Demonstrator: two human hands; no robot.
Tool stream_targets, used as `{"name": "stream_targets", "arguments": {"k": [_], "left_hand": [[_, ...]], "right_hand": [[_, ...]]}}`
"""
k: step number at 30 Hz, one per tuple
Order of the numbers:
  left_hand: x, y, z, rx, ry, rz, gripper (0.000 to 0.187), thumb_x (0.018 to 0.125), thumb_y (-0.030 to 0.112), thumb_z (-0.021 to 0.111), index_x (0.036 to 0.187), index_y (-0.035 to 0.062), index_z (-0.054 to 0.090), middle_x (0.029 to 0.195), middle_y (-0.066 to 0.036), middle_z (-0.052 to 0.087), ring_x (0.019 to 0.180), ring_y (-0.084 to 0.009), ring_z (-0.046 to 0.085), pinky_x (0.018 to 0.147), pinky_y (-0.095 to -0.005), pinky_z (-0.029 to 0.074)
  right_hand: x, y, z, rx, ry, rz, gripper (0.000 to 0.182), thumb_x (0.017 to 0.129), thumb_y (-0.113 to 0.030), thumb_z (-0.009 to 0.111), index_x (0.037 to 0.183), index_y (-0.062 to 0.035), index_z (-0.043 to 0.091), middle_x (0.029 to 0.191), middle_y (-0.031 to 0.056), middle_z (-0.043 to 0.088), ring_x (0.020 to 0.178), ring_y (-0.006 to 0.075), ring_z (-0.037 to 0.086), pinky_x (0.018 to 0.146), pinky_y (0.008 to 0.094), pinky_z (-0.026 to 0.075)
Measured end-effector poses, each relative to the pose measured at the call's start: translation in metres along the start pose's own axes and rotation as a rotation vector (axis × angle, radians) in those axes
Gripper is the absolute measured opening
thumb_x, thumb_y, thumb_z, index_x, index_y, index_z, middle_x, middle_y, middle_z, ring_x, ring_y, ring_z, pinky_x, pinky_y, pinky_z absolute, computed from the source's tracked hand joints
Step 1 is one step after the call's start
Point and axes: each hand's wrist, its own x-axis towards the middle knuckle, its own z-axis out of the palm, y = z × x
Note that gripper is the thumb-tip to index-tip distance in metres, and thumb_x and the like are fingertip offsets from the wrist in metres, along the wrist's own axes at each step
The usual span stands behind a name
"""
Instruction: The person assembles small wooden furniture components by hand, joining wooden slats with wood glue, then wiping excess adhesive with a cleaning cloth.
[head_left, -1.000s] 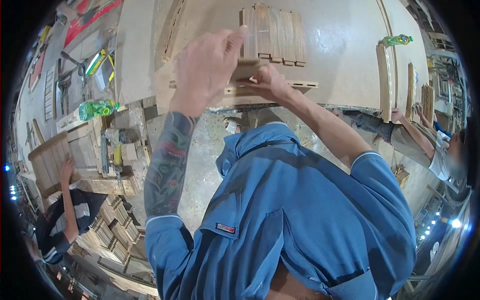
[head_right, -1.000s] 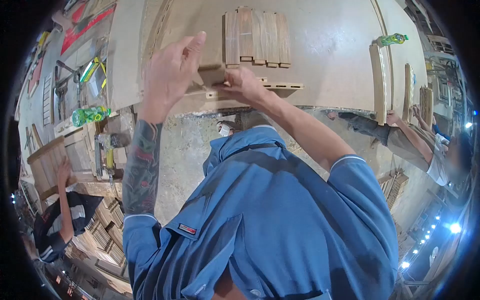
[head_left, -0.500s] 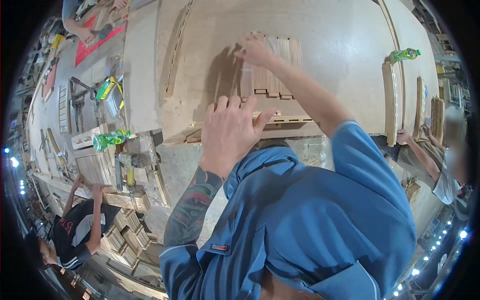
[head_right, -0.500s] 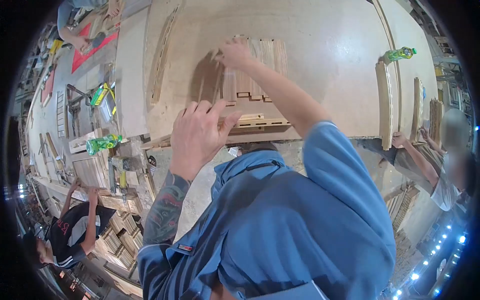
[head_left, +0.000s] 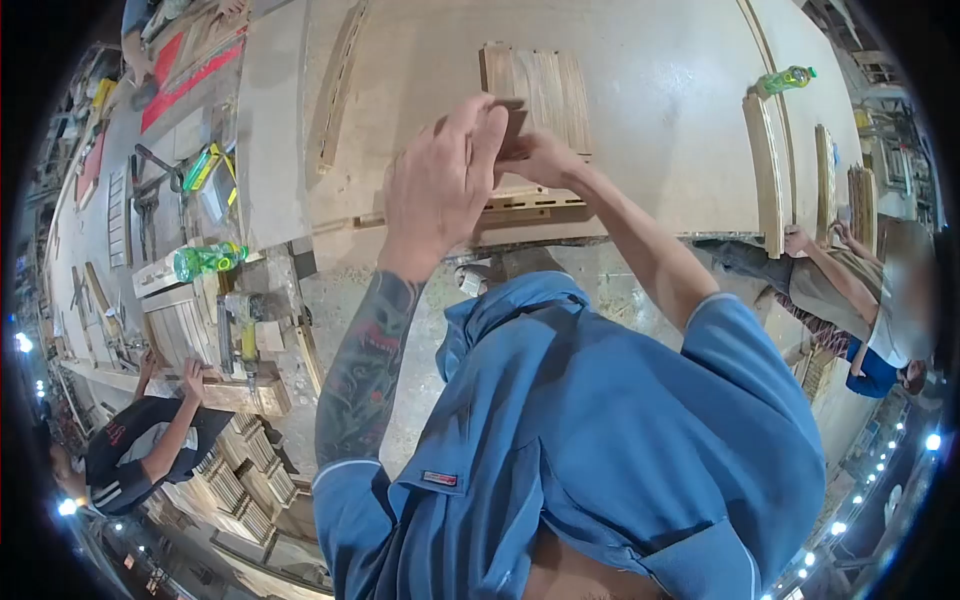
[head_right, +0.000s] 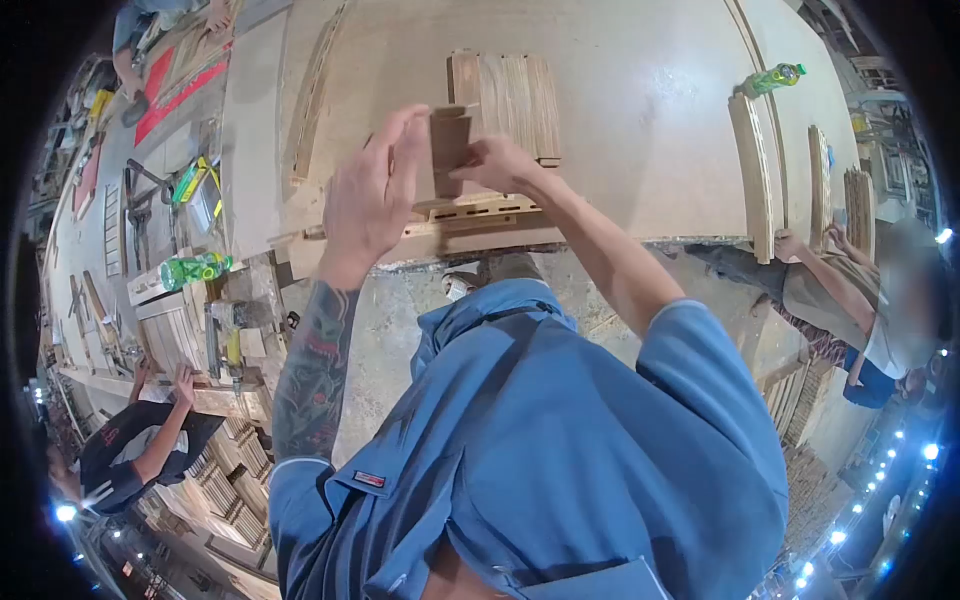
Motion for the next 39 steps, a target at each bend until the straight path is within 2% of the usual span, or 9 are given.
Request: {"name": "stream_targets", "arguments": {"k": [4, 12, 18, 22, 27, 28, 33, 36, 39], "left_hand": [[-0.001, -0.006, 0.003, 0.051, -0.002, 0.025, 0.050, 0.104, 0.052, 0.037, 0.124, 0.0141, 0.062, 0.089, -0.018, 0.068, 0.085, -0.0387, 0.066, 0.074, -0.0455, 0.049], [-0.004, -0.004, -0.006, 0.013, -0.068, -0.069, 0.057, 0.102, 0.059, 0.034, 0.123, 0.0144, 0.063, 0.091, -0.015, 0.069, 0.090, -0.0371, 0.066, 0.079, -0.0462, 0.049], [0.009, 0.026, 0.028, 0.167, 0.017, 0.281, 0.046, 0.100, 0.052, 0.045, 0.114, 0.0143, 0.069, 0.092, -0.015, 0.069, 0.087, -0.0340, 0.065, 0.082, -0.0446, 0.049], [0.006, 0.026, 0.048, 0.386, -0.170, 0.205, 0.036, 0.096, 0.044, 0.055, 0.110, 0.0138, 0.069, 0.089, -0.013, 0.068, 0.086, -0.0321, 0.064, 0.079, -0.0442, 0.049], [0.009, 0.027, 0.046, 0.378, -0.204, 0.146, 0.038, 0.095, 0.045, 0.058, 0.111, 0.0117, 0.068, 0.084, -0.011, 0.065, 0.084, -0.0325, 0.062, 0.077, -0.0453, 0.048], [0.009, 0.031, 0.044, 0.379, -0.199, 0.125, 0.039, 0.095, 0.045, 0.057, 0.112, 0.0114, 0.067, 0.085, -0.012, 0.066, 0.085, -0.0327, 0.062, 0.077, -0.0453, 0.049], [0.013, 0.040, 0.042, 0.368, -0.170, -0.002, 0.049, 0.095, 0.054, 0.054, 0.109, 0.0091, 0.067, 0.086, -0.013, 0.064, 0.085, -0.0322, 0.062, 0.075, -0.0438, 0.049], [0.015, 0.038, 0.042, 0.326, -0.106, 0.003, 0.048, 0.095, 0.053, 0.054, 0.111, 0.0096, 0.066, 0.088, -0.013, 0.064, 0.088, -0.0322, 0.062, 0.078, -0.0428, 0.050], [0.012, 0.042, 0.040, 0.229, -0.071, -0.042, 0.045, 0.097, 0.050, 0.054, 0.113, 0.0100, 0.066, 0.093, -0.013, 0.066, 0.091, -0.0330, 0.063, 0.079, -0.0426, 0.050]], "right_hand": [[-0.051, -0.002, 0.020, 0.183, 0.191, -0.242, 0.032, 0.091, -0.022, 0.072, 0.113, 0.0012, 0.067, 0.104, 0.0123, 0.073, 0.093, 0.0197, 0.068, 0.084, 0.0350, 0.053], [-0.061, -0.010, 0.033, -0.415, 0.193, -0.405, 0.030, 0.086, -0.023, 0.072, 0.107, -0.0032, 0.067, 0.093, 0.0118, 0.071, 0.087, 0.0292, 0.066, 0.079, 0.0397, 0.051], [-0.061, -0.008, 0.056, -0.197, 0.384, -0.685, 0.035, 0.074, -0.008, 0.071, 0.109, -0.0093, 0.062, 0.092, 0.0130, 0.064, 0.098, 0.0353, 0.060, 0.086, 0.0539, 0.044], [-0.055, -0.001, 0.062, 0.152, 0.230, -0.456, 0.033, 0.071, -0.010, 0.073, 0.102, -0.0061, 0.062, 0.102, 0.0187, 0.062, 0.097, 0.0390, 0.059, 0.079, 0.0503, 0.048], [-0.032, -0.017, -0.015, -0.352, -0.024, -0.831, 0.028, 0.079, -0.019, 0.066, 0.103, -0.0053, 0.063, 0.098, 0.0154, 0.066, 0.096, 0.0384, 0.063, 0.080, 0.0461, 0.051], [0.012, 0.003, -0.033, -0.413, -0.337, -0.289, 0.032, 0.083, -0.026, 0.063, 0.109, -0.0076, 0.065, 0.104, 0.0149, 0.068, 0.101, 0.0351, 0.065, 0.081, 0.0453, 0.052], [0.189, 0.043, -0.101, -0.714, 0.470, -0.256, 0.060, 0.089, -0.055, 0.062, 0.130, -0.0111, 0.059, 0.118, 0.0166, 0.066, 0.120, 0.0370, 0.057, 0.102, 0.0516, 0.043], [0.216, 0.068, -0.094, -0.937, 0.527, -0.319, 0.066, 0.089, -0.061, 0.059, 0.129, -0.0077, 0.057, 0.120, 0.0139, 0.065, 0.127, 0.0373, 0.050, 0.108, 0.0539, 0.036], [0.172, 0.037, -0.080, -0.768, 0.190, -0.240, 0.069, 0.088, -0.056, 0.066, 0.135, -0.0081, 0.053, 0.115, 0.0149, 0.067, 0.121, 0.0359, 0.057, 0.103, 0.0492, 0.042]]}}
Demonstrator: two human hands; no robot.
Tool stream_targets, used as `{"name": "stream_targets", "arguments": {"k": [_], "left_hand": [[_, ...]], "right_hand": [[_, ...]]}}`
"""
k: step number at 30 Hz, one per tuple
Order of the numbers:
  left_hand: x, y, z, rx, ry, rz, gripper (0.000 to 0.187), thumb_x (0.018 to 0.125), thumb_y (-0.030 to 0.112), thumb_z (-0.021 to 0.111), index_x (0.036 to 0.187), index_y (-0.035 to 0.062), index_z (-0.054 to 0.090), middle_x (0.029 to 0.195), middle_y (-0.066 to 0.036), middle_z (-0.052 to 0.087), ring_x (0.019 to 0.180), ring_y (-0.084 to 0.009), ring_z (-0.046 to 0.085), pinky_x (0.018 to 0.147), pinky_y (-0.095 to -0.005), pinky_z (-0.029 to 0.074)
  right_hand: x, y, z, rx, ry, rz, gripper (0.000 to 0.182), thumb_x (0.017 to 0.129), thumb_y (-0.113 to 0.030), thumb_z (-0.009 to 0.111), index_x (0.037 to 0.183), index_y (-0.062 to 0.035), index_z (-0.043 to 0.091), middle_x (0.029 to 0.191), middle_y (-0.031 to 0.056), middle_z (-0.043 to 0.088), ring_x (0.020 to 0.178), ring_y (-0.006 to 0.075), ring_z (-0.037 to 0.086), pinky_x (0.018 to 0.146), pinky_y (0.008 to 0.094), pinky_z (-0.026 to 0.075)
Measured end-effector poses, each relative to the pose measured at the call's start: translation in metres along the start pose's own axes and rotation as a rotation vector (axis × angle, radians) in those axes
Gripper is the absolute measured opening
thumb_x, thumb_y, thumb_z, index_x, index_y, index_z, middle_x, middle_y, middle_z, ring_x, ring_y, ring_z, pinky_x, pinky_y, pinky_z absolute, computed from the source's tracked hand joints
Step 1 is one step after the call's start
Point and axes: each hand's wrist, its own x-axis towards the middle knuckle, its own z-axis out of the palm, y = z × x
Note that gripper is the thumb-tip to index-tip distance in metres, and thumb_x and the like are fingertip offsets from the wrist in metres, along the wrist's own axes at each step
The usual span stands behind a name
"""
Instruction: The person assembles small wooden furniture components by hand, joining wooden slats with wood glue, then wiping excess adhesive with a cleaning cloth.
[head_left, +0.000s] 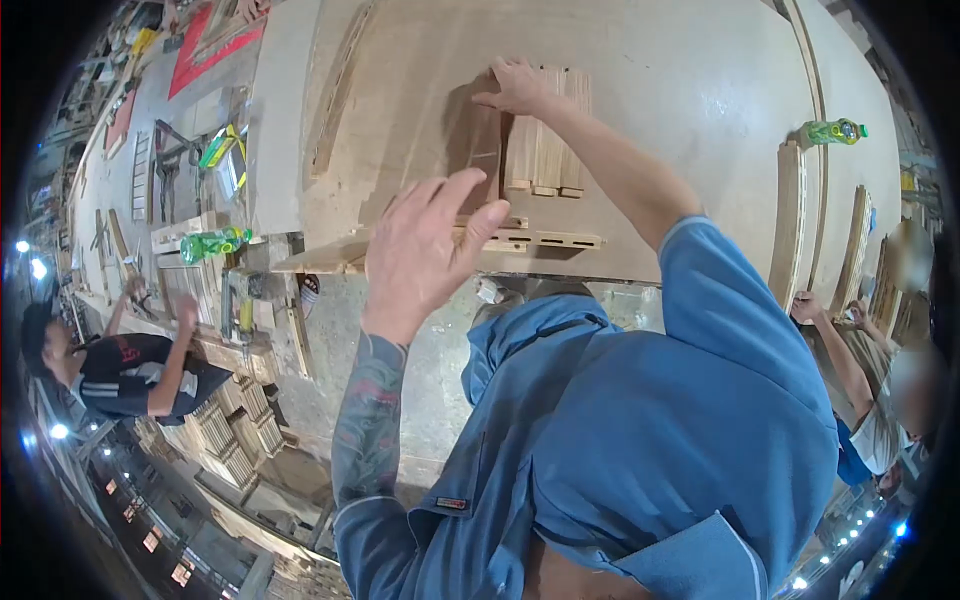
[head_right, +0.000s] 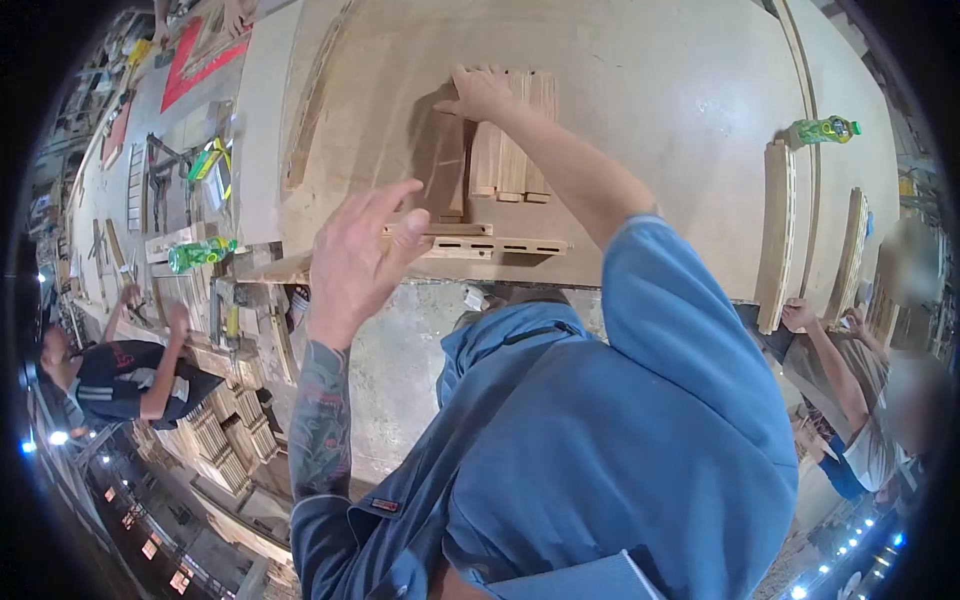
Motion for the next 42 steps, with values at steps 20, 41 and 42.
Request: {"name": "stream_targets", "arguments": {"k": [20, 41, 42], "left_hand": [[-0.004, -0.016, 0.003, -0.145, 0.125, -0.046, 0.053, 0.105, 0.051, 0.036, 0.120, 0.0104, 0.066, 0.086, -0.013, 0.069, 0.082, -0.0290, 0.068, 0.074, -0.0385, 0.050], [0.023, 0.030, 0.034, 0.136, -0.063, 0.137, 0.035, 0.098, 0.043, 0.054, 0.098, 0.0099, 0.067, 0.082, -0.010, 0.065, 0.082, -0.0302, 0.062, 0.072, -0.0438, 0.048], [0.021, 0.029, 0.035, 0.130, -0.048, 0.133, 0.035, 0.098, 0.043, 0.055, 0.098, 0.0099, 0.067, 0.082, -0.010, 0.065, 0.082, -0.0302, 0.062, 0.072, -0.0437, 0.048]], "right_hand": [[-0.230, -0.087, -0.008, 0.524, 0.094, -0.147, 0.028, 0.087, -0.026, 0.072, 0.105, -0.0044, 0.069, 0.083, 0.0162, 0.069, 0.073, 0.0267, 0.066, 0.068, 0.0390, 0.052], [-0.083, 0.012, -0.035, 0.262, -0.173, -0.084, 0.050, 0.088, -0.045, 0.064, 0.131, -0.0182, 0.059, 0.122, 0.0203, 0.061, 0.115, 0.0362, 0.060, 0.095, 0.0443, 0.049], [-0.053, 0.029, -0.024, 0.076, 0.050, -0.010, 0.052, 0.088, -0.047, 0.065, 0.129, -0.0158, 0.059, 0.119, 0.0192, 0.064, 0.112, 0.0368, 0.061, 0.094, 0.0441, 0.050]]}}
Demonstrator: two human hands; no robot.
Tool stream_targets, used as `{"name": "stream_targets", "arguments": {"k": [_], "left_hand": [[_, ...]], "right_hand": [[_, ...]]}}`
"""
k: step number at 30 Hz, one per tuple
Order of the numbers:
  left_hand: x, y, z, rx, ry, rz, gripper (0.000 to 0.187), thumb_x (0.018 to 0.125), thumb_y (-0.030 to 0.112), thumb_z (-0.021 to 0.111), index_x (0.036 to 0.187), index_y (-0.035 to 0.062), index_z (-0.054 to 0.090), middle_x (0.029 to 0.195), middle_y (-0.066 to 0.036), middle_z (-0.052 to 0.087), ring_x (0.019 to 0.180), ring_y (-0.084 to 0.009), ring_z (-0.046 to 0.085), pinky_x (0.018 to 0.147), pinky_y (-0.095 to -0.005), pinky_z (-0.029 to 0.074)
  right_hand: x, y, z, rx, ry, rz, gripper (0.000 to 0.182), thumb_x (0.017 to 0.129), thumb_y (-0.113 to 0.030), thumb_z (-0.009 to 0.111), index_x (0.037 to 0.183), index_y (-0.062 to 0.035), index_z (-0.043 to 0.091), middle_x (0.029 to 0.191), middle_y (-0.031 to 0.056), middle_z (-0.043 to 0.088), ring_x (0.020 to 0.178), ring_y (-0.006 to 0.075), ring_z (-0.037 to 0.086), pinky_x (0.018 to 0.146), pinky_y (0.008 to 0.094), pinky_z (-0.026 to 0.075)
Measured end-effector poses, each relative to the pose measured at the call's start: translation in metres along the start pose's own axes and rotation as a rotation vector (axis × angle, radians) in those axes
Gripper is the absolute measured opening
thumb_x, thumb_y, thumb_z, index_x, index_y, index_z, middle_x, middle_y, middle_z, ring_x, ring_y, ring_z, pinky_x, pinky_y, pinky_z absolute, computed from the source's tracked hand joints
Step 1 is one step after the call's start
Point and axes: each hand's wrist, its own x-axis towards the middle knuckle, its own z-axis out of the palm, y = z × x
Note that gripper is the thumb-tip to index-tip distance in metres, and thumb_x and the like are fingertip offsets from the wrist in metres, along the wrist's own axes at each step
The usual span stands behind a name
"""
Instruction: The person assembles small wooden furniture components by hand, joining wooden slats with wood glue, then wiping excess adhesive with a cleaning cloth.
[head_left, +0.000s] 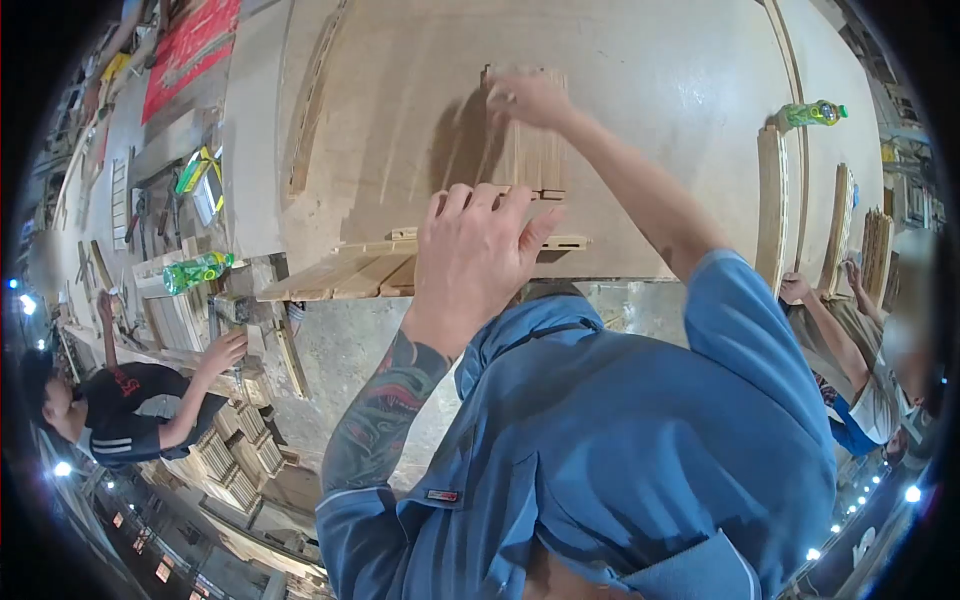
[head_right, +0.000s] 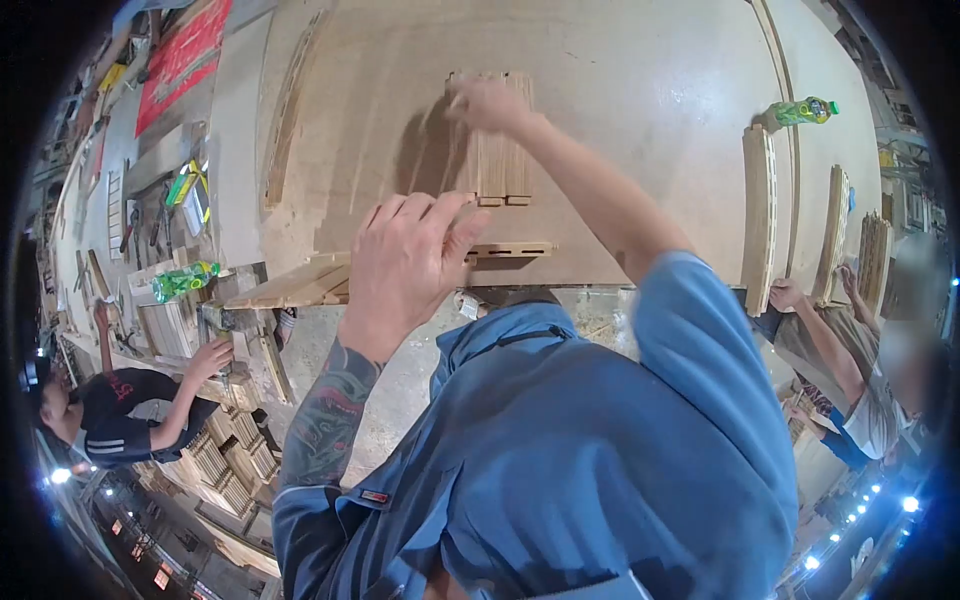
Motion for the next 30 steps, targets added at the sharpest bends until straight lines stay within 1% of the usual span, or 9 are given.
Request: {"name": "stream_targets", "arguments": {"k": [1, 4, 7, 10, 14, 19, 23, 26, 30], "left_hand": [[-0.002, 0.001, 0.000, -0.007, 0.009, -0.008, 0.035, 0.098, 0.043, 0.055, 0.098, 0.0099, 0.067, 0.083, -0.010, 0.065, 0.083, -0.0303, 0.062, 0.072, -0.0437, 0.048], [-0.003, 0.000, 0.000, -0.015, -0.006, -0.023, 0.035, 0.097, 0.043, 0.056, 0.101, 0.0093, 0.067, 0.085, -0.010, 0.065, 0.083, -0.0318, 0.062, 0.071, -0.0439, 0.048], [-0.004, 0.003, -0.003, -0.008, 0.024, -0.034, 0.036, 0.097, 0.043, 0.056, 0.104, 0.0094, 0.067, 0.085, -0.011, 0.065, 0.083, -0.0331, 0.062, 0.069, -0.0445, 0.049], [-0.007, 0.001, -0.001, -0.012, 0.125, 0.006, 0.036, 0.097, 0.043, 0.056, 0.105, 0.0100, 0.067, 0.087, -0.011, 0.067, 0.082, -0.0339, 0.063, 0.067, -0.0454, 0.049], [-0.007, -0.001, 0.000, -0.056, 0.210, 0.040, 0.038, 0.099, 0.044, 0.053, 0.108, 0.0102, 0.068, 0.095, -0.012, 0.070, 0.086, -0.0344, 0.066, 0.070, -0.0439, 0.052], [-0.013, -0.003, 0.002, -0.152, 0.360, 0.053, 0.043, 0.102, 0.046, 0.046, 0.109, 0.0105, 0.069, 0.091, -0.014, 0.069, 0.084, -0.0356, 0.066, 0.069, -0.0432, 0.052], [-0.016, -0.003, -0.001, -0.218, 0.340, -0.070, 0.049, 0.102, 0.051, 0.044, 0.107, 0.0090, 0.069, 0.082, -0.015, 0.067, 0.079, -0.0369, 0.064, 0.067, -0.0430, 0.049], [-0.016, -0.005, 0.000, -0.252, 0.373, -0.083, 0.052, 0.101, 0.054, 0.043, 0.105, 0.0088, 0.069, 0.076, -0.015, 0.065, 0.074, -0.0372, 0.063, 0.066, -0.0431, 0.047], [-0.015, -0.007, 0.000, -0.265, 0.342, -0.072, 0.055, 0.101, 0.056, 0.042, 0.098, 0.0081, 0.069, 0.071, -0.015, 0.062, 0.068, -0.0360, 0.061, 0.063, -0.0443, 0.045]], "right_hand": [[0.020, 0.012, 0.012, -0.185, 0.219, 0.065, 0.055, 0.087, -0.049, 0.066, 0.128, -0.0133, 0.059, 0.115, 0.0182, 0.066, 0.109, 0.0375, 0.063, 0.093, 0.0439, 0.050], [0.037, 0.026, 0.029, -0.371, 0.522, -0.131, 0.061, 0.084, -0.050, 0.071, 0.124, -0.0066, 0.059, 0.108, 0.0147, 0.070, 0.104, 0.0384, 0.065, 0.092, 0.0462, 0.050], [0.012, -0.010, 0.014, 0.172, 0.075, 0.095, 0.063, 0.081, -0.048, 0.076, 0.121, -0.0014, 0.059, 0.106, 0.0139, 0.070, 0.100, 0.0339, 0.067, 0.088, 0.0437, 0.052], [-0.038, -0.048, -0.024, 0.620, 0.295, 0.229, 0.057, 0.083, -0.039, 0.078, 0.119, -0.0005, 0.058, 0.104, 0.0133, 0.070, 0.096, 0.0258, 0.068, 0.081, 0.0376, 0.055], [-0.105, -0.088, -0.010, 1.273, 0.285, 0.323, 0.041, 0.086, -0.025, 0.076, 0.113, -0.0001, 0.059, 0.098, 0.0063, 0.067, 0.086, 0.0143, 0.063, 0.073, 0.0308, 0.053], [-0.105, -0.096, 0.023, 1.205, 0.816, 0.287, 0.047, 0.086, -0.021, 0.073, 0.119, -0.0014, 0.047, 0.102, 0.0076, 0.058, 0.089, 0.0144, 0.056, 0.077, 0.0315, 0.048], [-0.138, -0.069, -0.024, 1.500, 0.650, 0.174, 0.050, 0.090, -0.031, 0.068, 0.123, -0.0020, 0.045, 0.103, 0.0085, 0.056, 0.086, 0.0161, 0.054, 0.075, 0.0316, 0.046], [-0.170, -0.020, -0.015, 1.121, 0.251, 0.305, 0.051, 0.093, -0.035, 0.066, 0.129, -0.0014, 0.050, 0.106, 0.0100, 0.059, 0.091, 0.0187, 0.060, 0.078, 0.0342, 0.052], [-0.211, -0.048, -0.053, 1.174, 0.284, 0.306, 0.042, 0.095, -0.025, 0.067, 0.127, 0.0008, 0.056, 0.112, 0.0114, 0.064, 0.100, 0.0203, 0.065, 0.084, 0.0353, 0.058]]}}
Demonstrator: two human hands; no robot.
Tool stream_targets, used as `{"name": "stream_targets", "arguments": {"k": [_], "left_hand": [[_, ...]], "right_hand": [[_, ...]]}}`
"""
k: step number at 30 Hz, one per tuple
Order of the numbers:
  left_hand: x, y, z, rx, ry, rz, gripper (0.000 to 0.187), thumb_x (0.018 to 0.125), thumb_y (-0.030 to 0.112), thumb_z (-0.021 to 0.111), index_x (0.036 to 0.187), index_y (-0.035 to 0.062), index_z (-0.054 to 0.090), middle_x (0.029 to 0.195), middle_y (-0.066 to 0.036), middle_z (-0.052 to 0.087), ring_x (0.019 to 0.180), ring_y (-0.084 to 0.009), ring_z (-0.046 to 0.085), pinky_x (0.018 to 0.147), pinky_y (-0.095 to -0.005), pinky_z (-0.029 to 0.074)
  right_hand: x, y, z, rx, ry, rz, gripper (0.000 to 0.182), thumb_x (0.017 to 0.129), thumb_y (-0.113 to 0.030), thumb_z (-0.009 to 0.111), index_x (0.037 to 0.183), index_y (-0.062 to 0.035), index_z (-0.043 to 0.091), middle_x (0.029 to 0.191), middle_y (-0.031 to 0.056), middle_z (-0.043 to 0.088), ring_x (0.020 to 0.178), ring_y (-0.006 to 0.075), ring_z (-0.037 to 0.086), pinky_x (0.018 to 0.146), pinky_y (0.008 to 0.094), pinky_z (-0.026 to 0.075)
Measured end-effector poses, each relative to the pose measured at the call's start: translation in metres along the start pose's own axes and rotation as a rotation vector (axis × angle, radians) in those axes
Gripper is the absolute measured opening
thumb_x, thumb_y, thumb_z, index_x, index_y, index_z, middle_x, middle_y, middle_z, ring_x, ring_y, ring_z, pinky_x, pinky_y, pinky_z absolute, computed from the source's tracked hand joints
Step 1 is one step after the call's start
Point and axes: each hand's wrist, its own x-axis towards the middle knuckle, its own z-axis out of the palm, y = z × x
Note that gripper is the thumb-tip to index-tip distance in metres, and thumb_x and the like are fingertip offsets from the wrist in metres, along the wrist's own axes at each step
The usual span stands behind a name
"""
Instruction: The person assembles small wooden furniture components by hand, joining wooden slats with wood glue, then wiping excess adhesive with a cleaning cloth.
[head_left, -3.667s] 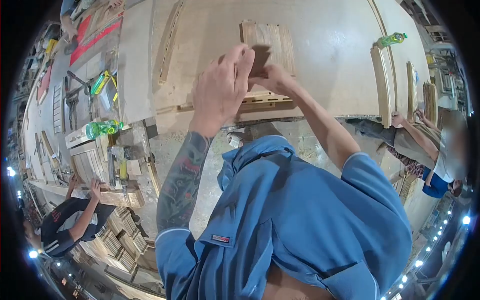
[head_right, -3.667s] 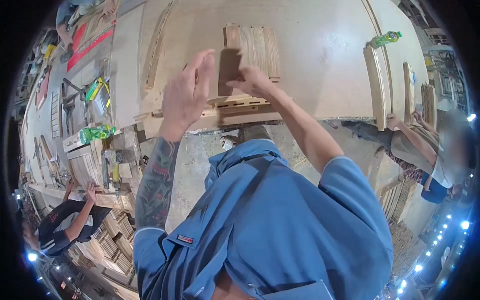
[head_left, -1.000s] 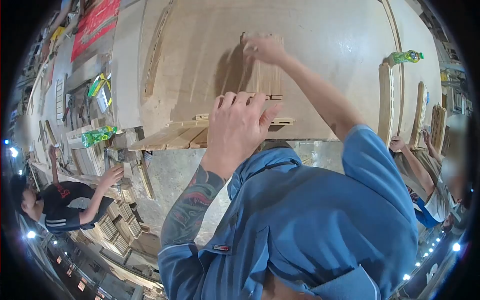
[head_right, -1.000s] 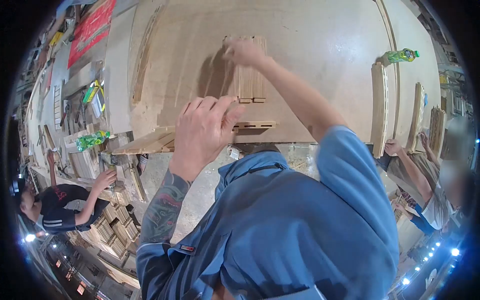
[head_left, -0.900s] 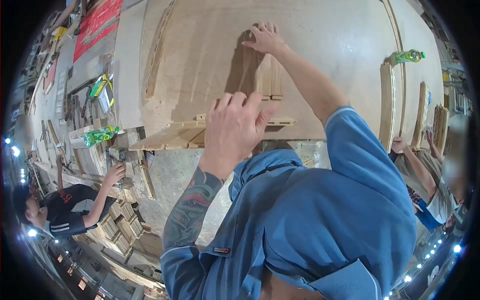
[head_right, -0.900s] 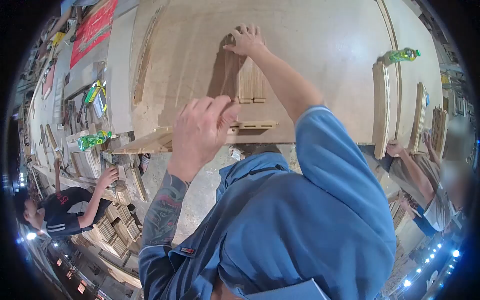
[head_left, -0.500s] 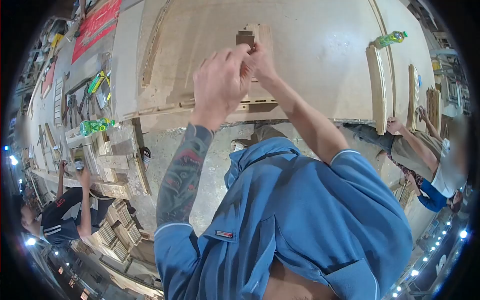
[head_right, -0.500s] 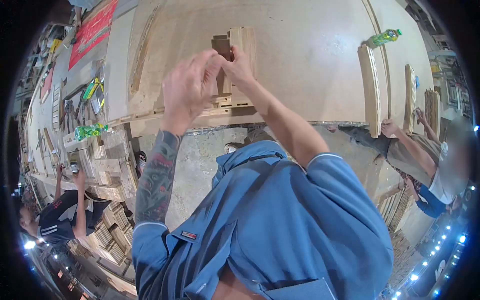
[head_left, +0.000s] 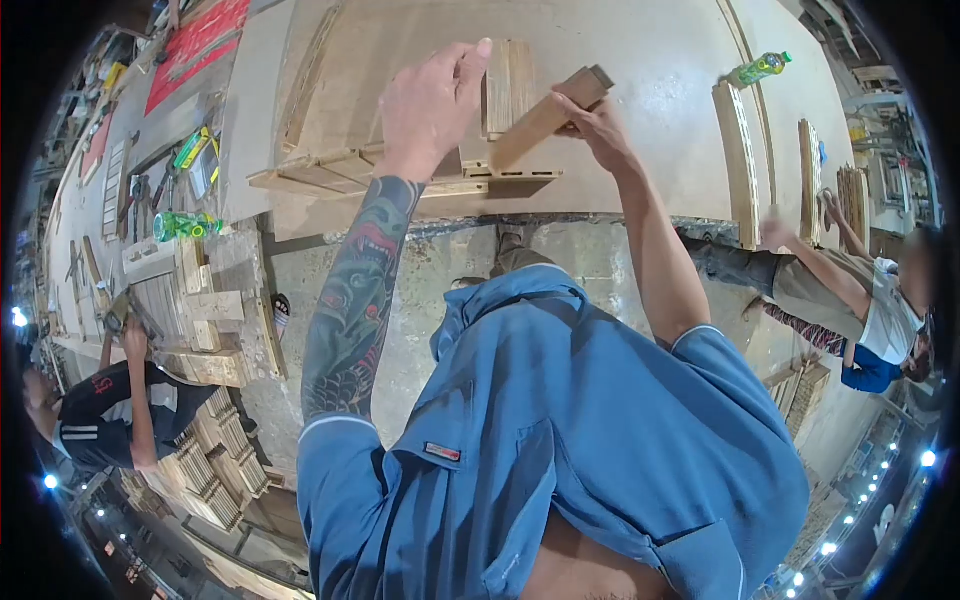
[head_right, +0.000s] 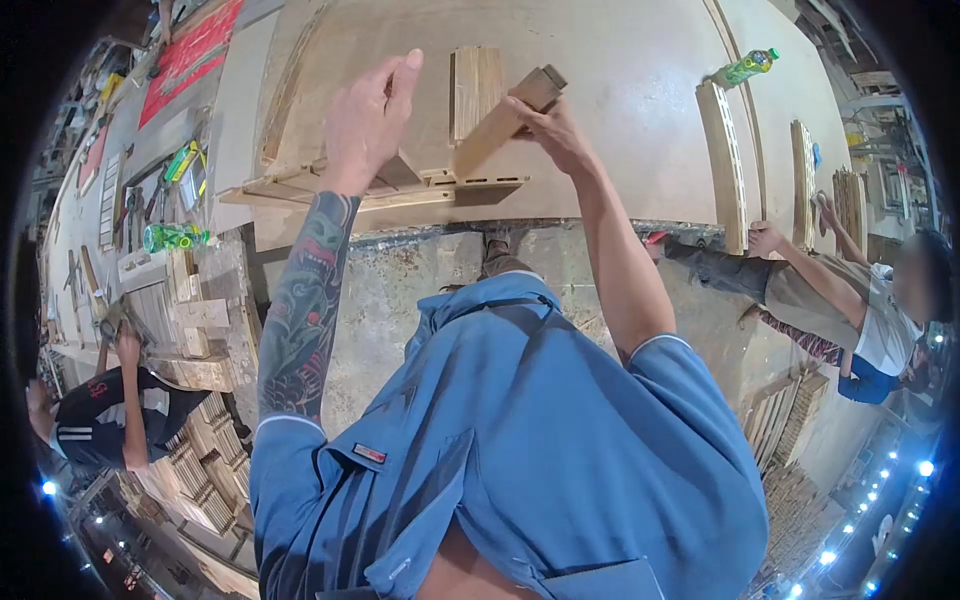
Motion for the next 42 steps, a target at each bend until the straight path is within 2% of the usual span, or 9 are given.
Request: {"name": "stream_targets", "arguments": {"k": [5, 15, 18, 21, 24, 34, 36, 38, 42], "left_hand": [[0.002, -0.002, 0.002, 0.007, -0.010, 0.016, 0.055, 0.100, 0.056, 0.043, 0.090, 0.0071, 0.067, 0.067, -0.015, 0.059, 0.064, -0.0344, 0.058, 0.060, -0.0445, 0.043], [0.005, 0.004, -0.003, 0.003, -0.113, -0.031, 0.058, 0.101, 0.058, 0.039, 0.092, 0.0085, 0.069, 0.067, -0.015, 0.060, 0.068, -0.0350, 0.060, 0.063, -0.0430, 0.045], [0.013, 0.025, 0.000, -0.161, -0.143, 0.103, 0.059, 0.100, 0.060, 0.038, 0.099, 0.0097, 0.069, 0.071, -0.014, 0.064, 0.075, -0.0353, 0.064, 0.067, -0.0421, 0.048], [0.014, 0.048, 0.026, -0.178, -0.172, 0.293, 0.057, 0.100, 0.060, 0.039, 0.109, 0.0119, 0.068, 0.081, -0.013, 0.068, 0.079, -0.0330, 0.067, 0.070, -0.0428, 0.051], [-0.008, 0.041, 0.045, 0.441, -0.410, 0.286, 0.054, 0.098, 0.059, 0.043, 0.117, 0.0151, 0.067, 0.086, -0.012, 0.069, 0.084, -0.0297, 0.068, 0.070, -0.0435, 0.051], [-0.019, 0.054, 0.032, 0.228, -0.387, 0.237, 0.047, 0.097, 0.053, 0.049, 0.123, 0.0166, 0.064, 0.096, -0.009, 0.067, 0.092, -0.0291, 0.062, 0.078, -0.0434, 0.049], [-0.018, 0.051, 0.027, 0.118, -0.332, 0.224, 0.047, 0.098, 0.052, 0.049, 0.123, 0.0153, 0.064, 0.102, -0.009, 0.068, 0.098, -0.0291, 0.062, 0.083, -0.0432, 0.048], [-0.016, 0.052, 0.018, 0.074, -0.307, 0.167, 0.046, 0.098, 0.051, 0.050, 0.122, 0.0145, 0.064, 0.106, -0.010, 0.068, 0.102, -0.0298, 0.062, 0.086, -0.0432, 0.048], [-0.001, 0.037, 0.005, 0.232, -0.221, 0.015, 0.044, 0.099, 0.049, 0.050, 0.119, 0.0130, 0.067, 0.109, -0.011, 0.068, 0.102, -0.0333, 0.062, 0.087, -0.0439, 0.048]], "right_hand": [[0.001, 0.017, 0.006, 0.031, -0.160, -0.122, 0.026, 0.091, -0.008, 0.071, 0.114, 0.0001, 0.064, 0.109, 0.0081, 0.069, 0.098, 0.0181, 0.068, 0.086, 0.0353, 0.060], [-0.018, -0.046, 0.056, -0.656, -0.390, -0.164, 0.035, 0.083, -0.022, 0.077, 0.113, -0.0045, 0.069, 0.099, 0.0129, 0.075, 0.083, 0.0213, 0.071, 0.078, 0.0364, 0.056], [-0.019, -0.045, 0.052, -0.532, -0.446, -0.236, 0.035, 0.084, -0.020, 0.075, 0.114, -0.0048, 0.068, 0.097, 0.0124, 0.075, 0.082, 0.0216, 0.070, 0.080, 0.0367, 0.055], [-0.023, -0.033, 0.055, -0.344, -0.406, -0.239, 0.039, 0.085, -0.023, 0.074, 0.120, -0.0073, 0.066, 0.108, 0.0147, 0.072, 0.095, 0.0235, 0.068, 0.087, 0.0378, 0.053], [-0.021, -0.011, 0.055, -0.296, -0.400, -0.288, 0.040, 0.086, -0.025, 0.073, 0.121, -0.0085, 0.065, 0.110, 0.0152, 0.070, 0.098, 0.0253, 0.067, 0.088, 0.0386, 0.053], [-0.017, 0.033, 0.060, -0.259, -0.458, -0.416, 0.043, 0.088, -0.030, 0.071, 0.126, -0.0127, 0.063, 0.119, 0.0171, 0.066, 0.110, 0.0310, 0.063, 0.094, 0.0415, 0.050], [-0.001, 0.017, 0.042, -0.343, -0.614, -0.439, 0.044, 0.088, -0.031, 0.070, 0.127, -0.0135, 0.062, 0.121, 0.0175, 0.065, 0.112, 0.0321, 0.062, 0.095, 0.0421, 0.050], [0.039, -0.007, 0.012, -0.601, -0.815, -0.213, 0.044, 0.089, -0.033, 0.070, 0.129, -0.0143, 0.062, 0.123, 0.0179, 0.064, 0.114, 0.0333, 0.061, 0.096, 0.0426, 0.050], [0.203, 0.070, -0.017, -0.971, -0.284, -0.240, 0.057, 0.086, -0.049, 0.068, 0.132, -0.0154, 0.061, 0.125, 0.0170, 0.063, 0.120, 0.0348, 0.059, 0.099, 0.0443, 0.048]]}}
